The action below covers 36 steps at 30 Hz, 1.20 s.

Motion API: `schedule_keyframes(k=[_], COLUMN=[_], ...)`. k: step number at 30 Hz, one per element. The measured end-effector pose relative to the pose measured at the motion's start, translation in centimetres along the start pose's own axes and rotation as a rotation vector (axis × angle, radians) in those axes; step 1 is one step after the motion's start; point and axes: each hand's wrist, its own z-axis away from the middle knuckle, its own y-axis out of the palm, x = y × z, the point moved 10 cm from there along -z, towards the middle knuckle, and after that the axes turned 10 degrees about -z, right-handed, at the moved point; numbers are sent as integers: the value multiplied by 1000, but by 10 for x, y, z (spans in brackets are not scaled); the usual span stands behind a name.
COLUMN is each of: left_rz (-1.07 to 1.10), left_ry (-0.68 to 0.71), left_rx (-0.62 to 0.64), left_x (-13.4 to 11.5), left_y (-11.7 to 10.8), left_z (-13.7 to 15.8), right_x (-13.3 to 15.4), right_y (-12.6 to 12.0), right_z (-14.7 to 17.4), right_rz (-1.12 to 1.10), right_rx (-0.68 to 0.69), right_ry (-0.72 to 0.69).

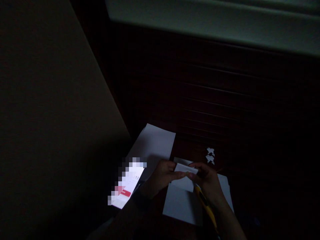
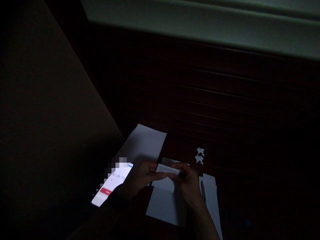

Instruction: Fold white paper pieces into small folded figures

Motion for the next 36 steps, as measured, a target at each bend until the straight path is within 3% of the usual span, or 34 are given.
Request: schedule_keyframes(k=[8,19,27,31,36], left_rz=[-43,-539,-482,-357,-234], left_ry=[-46,168,183,109,38], left_rx=[-148,-132,-77,19,72], left_x=[-16,-10,-11,2,10], left_y=[-16,-5,-4,2,8], left_z=[4,2,1,0,-1], right_x=[3,15,17,21,21], right_y=[-7,20,18,26,20], right_z=[-1,4,4,7,4], right_rz=[-31,336,256,266,210], right_rx=[-84,156,157,262,246], right_ry=[-20,-130,-50,-29,-28])
